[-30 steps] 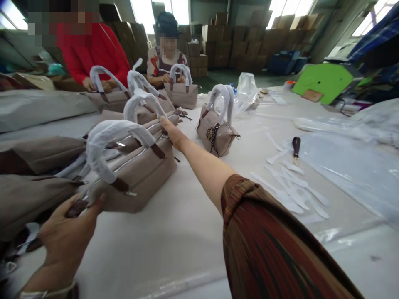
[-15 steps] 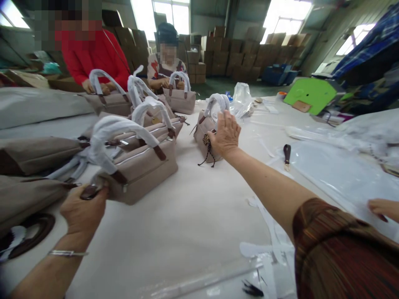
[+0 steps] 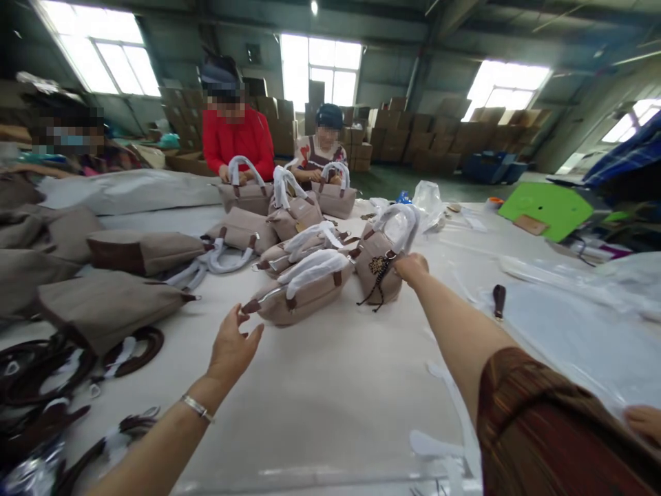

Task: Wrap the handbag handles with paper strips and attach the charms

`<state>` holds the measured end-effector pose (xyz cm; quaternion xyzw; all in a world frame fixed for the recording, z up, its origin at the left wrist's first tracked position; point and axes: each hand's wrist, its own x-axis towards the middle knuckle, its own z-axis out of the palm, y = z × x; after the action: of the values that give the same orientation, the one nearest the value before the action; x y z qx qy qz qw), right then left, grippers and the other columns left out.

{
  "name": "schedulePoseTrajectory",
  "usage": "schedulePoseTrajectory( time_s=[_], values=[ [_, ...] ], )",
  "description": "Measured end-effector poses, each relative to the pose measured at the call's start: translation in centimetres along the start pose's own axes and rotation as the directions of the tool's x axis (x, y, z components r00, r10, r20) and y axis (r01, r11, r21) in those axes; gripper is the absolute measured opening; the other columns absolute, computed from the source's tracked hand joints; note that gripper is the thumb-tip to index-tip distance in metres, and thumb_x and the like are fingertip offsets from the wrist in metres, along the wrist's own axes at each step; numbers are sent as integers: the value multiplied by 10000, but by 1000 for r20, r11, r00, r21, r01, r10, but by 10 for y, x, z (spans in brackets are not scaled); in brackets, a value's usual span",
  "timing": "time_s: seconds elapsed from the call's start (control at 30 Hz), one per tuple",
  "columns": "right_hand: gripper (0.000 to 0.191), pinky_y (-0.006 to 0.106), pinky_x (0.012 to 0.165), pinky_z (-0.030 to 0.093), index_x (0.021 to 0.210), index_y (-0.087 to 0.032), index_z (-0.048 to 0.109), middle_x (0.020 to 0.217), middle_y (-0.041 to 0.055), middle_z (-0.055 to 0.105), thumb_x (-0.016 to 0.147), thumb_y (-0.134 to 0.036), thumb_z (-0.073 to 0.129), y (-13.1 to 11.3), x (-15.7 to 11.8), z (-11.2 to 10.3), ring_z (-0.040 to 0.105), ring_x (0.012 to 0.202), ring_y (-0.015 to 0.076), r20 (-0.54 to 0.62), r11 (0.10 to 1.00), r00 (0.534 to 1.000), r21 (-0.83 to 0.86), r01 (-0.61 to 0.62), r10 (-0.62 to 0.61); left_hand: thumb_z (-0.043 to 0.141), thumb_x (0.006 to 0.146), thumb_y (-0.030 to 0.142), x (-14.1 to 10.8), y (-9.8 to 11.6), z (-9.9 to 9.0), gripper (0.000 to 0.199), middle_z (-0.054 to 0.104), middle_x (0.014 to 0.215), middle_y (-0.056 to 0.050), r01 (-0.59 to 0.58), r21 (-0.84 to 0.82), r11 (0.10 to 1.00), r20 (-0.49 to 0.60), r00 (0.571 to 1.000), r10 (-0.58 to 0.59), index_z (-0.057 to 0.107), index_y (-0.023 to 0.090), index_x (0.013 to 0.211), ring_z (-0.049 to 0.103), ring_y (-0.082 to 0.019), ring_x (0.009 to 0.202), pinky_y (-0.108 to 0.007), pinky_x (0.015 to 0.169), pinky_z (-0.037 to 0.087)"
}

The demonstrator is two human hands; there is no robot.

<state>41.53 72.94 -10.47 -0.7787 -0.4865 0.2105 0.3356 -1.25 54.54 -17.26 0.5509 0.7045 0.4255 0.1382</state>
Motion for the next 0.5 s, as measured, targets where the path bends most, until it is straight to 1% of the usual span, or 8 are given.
schedulePoseTrajectory(
  time_s=[0.07,0.13,0.2,0.23,0.3,0.4,0.47,0.5],
  values=[
    [110,320,529,464,655,-177,630,563,70,582,593,-158,719,-9,-13,-24,638,696,279,-65,994,997,-102,-35,28,600,793,360,-24,-3,-16,566,593,1157,-164,-7,-37,999,29,1000,8,516,118,1298,597,-273,1088,-370,756,593],
    [98,305,525,443,643,-164,635,557,70,574,588,-163,716,-19,-30,-54,630,691,271,-121,984,993,-174,-28,7,565,807,390,-55,-6,-33,437,615,1106,-142,-15,-96,995,104,994,25,609,144,1166,619,-267,1050,-370,740,609],
    [122,292,526,427,699,-147,669,599,72,596,598,-199,712,-30,-53,-89,623,689,252,-164,976,985,-217,15,-51,550,810,419,-89,-8,-53,366,649,1041,-113,5,-155,988,194,981,25,661,172,1055,650,-257,994,-359,717,619],
    [167,287,527,423,750,-138,691,624,71,612,610,-227,705,-34,-68,-108,620,682,240,-183,973,980,-226,40,-83,549,808,435,-104,-9,-64,355,666,1014,-100,27,-177,984,234,972,15,675,183,1023,665,-256,969,-359,712,622],
    [270,280,537,425,852,-130,721,672,63,644,635,-286,683,-42,-105,-146,614,668,217,-210,972,967,-214,100,-146,558,798,472,-132,-8,-86,361,699,985,-81,82,-207,975,302,953,-16,694,198,988,690,-262,930,-375,736,626],
    [348,279,566,445,899,-132,736,713,44,675,625,-340,685,-47,-174,-196,616,665,202,-201,974,954,-80,212,-224,590,758,556,-160,-3,-123,412,740,977,-59,155,-226,962,353,933,-67,718,218,956,710,-288,921,-417,831,612],
    [378,282,573,457,912,-134,732,729,36,686,611,-362,711,-45,-226,-217,618,655,197,-144,960,956,85,268,-254,606,722,610,-170,4,-148,459,754,975,-54,180,-234,955,353,931,-89,730,228,945,712,-309,933,-437,863,601],
    [397,284,574,463,927,-133,727,742,36,693,607,-368,728,-43,-252,-224,620,651,195,-105,946,960,174,274,-259,611,709,627,-175,8,-161,483,757,974,-59,187,-239,953,349,932,-95,733,225,947,713,-316,935,-444,871,597]
  ],
)
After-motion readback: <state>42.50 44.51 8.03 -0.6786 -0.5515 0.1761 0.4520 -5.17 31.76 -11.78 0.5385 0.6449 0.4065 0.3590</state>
